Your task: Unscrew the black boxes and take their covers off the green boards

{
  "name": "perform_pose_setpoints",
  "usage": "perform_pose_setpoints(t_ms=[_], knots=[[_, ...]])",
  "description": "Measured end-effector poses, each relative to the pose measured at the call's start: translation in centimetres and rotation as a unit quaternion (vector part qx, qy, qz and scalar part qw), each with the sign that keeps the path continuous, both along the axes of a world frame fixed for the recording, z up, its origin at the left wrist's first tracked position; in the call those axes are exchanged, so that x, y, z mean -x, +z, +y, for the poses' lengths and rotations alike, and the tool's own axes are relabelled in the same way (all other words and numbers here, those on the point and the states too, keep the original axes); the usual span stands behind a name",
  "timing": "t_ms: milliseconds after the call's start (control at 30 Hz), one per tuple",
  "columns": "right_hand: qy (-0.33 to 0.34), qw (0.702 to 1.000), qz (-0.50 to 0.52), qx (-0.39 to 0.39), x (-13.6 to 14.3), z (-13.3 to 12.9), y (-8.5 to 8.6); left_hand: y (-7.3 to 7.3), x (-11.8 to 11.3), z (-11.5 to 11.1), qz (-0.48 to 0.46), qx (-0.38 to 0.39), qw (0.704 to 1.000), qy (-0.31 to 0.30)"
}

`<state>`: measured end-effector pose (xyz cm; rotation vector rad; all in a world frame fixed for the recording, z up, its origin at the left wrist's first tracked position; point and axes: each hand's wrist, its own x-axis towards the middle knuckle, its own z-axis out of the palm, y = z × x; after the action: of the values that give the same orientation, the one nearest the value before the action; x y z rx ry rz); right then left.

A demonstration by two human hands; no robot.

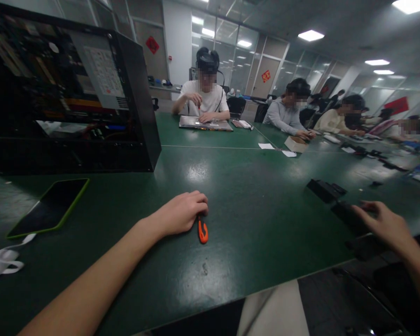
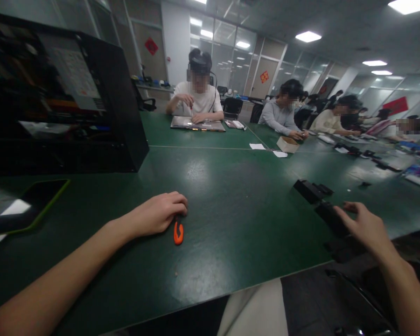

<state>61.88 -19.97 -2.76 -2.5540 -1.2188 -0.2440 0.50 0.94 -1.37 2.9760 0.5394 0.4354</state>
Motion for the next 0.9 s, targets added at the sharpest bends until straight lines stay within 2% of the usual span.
perform_pose_setpoints(t_ms=[133, 300, 400, 500, 567, 633, 733, 800, 900], knots=[[0.009, 1.0, 0.018, 0.023, 0.8, -1.7, -0.4, 0.3, -0.1, -0.5, 0.002, 0.002, 1.0, -0.006], [0.023, 1.0, 0.002, 0.018, 3.1, -1.2, -0.1, 0.5, -0.5, -0.8, -0.013, -0.035, 0.999, -0.021], [0.057, 0.998, -0.01, 0.001, 6.4, -0.4, 0.3, 0.4, -0.7, -0.8, -0.032, -0.075, 0.996, -0.023], [0.158, 0.987, -0.003, -0.037, 11.9, 1.5, 1.1, 0.3, -0.8, -0.8, -0.063, -0.105, 0.992, -0.009], [0.269, 0.961, 0.029, -0.06, 16.6, 3.5, 1.7, 0.3, -0.8, -0.9, -0.1, -0.097, 0.99, -0.002], [0.382, 0.92, 0.064, -0.062, 21.4, 6.0, 2.1, 0.2, -0.7, -1.1, -0.143, -0.08, 0.986, 0.005], [0.506, 0.857, 0.092, -0.019, 27.7, 9.8, 2.2, 0.1, -0.7, -1.3, -0.196, -0.079, 0.977, 0.014], [0.55, 0.829, 0.098, -0.002, 30.8, 12.0, 2.0, 0.1, -0.7, -1.4, -0.231, -0.077, 0.97, 0.021], [0.59, 0.8, 0.11, 0.01, 33.8, 14.0, 1.9, -0.1, -0.7, -1.3, -0.271, -0.036, 0.961, 0.051]])
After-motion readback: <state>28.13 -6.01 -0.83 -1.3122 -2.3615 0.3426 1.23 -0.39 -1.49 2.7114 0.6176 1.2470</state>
